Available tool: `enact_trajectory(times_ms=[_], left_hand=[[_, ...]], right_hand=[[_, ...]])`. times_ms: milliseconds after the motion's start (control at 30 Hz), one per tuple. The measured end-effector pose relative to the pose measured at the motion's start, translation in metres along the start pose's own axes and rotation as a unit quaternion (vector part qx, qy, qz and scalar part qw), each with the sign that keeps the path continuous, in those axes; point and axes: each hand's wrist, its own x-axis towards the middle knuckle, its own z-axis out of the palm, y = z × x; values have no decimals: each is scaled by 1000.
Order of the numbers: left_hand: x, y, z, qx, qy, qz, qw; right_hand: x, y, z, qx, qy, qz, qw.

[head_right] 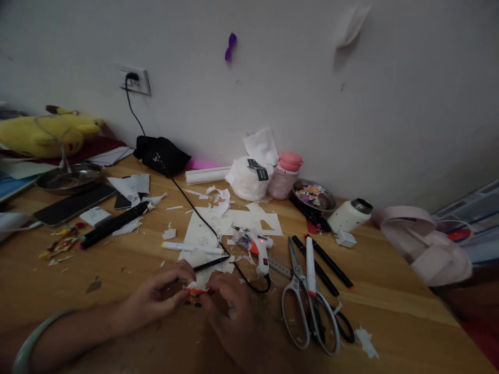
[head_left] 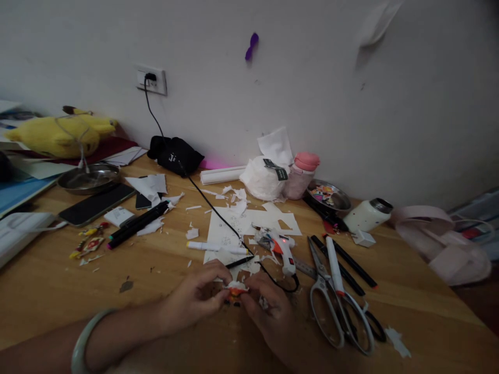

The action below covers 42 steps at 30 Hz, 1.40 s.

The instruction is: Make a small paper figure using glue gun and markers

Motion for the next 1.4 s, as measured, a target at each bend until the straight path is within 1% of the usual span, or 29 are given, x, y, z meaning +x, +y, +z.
enact_trajectory(times_ms=[67, 167, 233, 333, 433, 500, 600, 700, 767, 833, 867, 933, 1033, 1100, 1133, 1167, 1200, 1267, 1300, 1333, 1400], left_hand=[[-1, 0, 0, -23, -12, -3, 1000], [-3, 0, 0, -103, -24, -44, 993], [-3, 0, 1, -178, -26, -84, 980], [-1, -4, 3, -283, -32, -142, 948], [0, -8, 6, -356, -29, -192, 914], [0, -10, 9, -397, -21, -211, 893], [0, -9, 12, -457, -6, -217, 863], [0, -6, 14, -492, -1, -219, 843], [1, -5, 14, -498, -2, -221, 838], [2, -6, 14, -483, 4, -221, 847], [3, -7, 13, -467, 11, -222, 856], [6, -10, 11, -422, 24, -220, 879], [10, -11, 6, -365, 17, -192, 911], [12, -11, 3, -339, 13, -158, 927], [12, -11, 1, -323, 16, -144, 935], [12, -11, 0, -303, 24, -131, 943], [13, -11, -1, -280, 31, -120, 952], [12, -12, -1, -236, 33, -102, 966], [11, -12, -1, -222, 27, -93, 970], [10, -12, 0, -215, 19, -86, 973], [8, -12, 2, -212, 2, -79, 974]], right_hand=[[0, -3, -3, 5, -19, -10, 1000], [0, -8, -7, 20, -43, 7, 999], [0, -10, -7, 46, -47, 42, 997], [0, -9, -5, 105, -46, 99, 988], [-1, -5, -2, 177, -53, 140, 973], [-2, 0, 1, 219, -51, 160, 961], [-2, 8, 8, 295, -29, 185, 937], [-3, 15, 15, 377, -4, 212, 902], [-2, 17, 19, 410, 6, 230, 883], [-1, 17, 19, 418, 10, 239, 876], [0, 16, 18, 408, 13, 238, 881], [2, 13, 13, 351, 17, 231, 908], [5, 5, 4, 199, 32, 184, 962], [6, 1, -2, 85, 62, 116, 988], [5, 0, -4, 31, 85, 65, 994], [5, 0, -7, -19, 109, 7, 994], [4, 0, -9, -67, 127, -55, 988], [3, 1, -13, -155, 138, -170, 963], [2, 2, -15, -194, 130, -213, 949], [2, 1, -16, -226, 119, -242, 936], [2, -1, -16, -268, 110, -271, 918]])
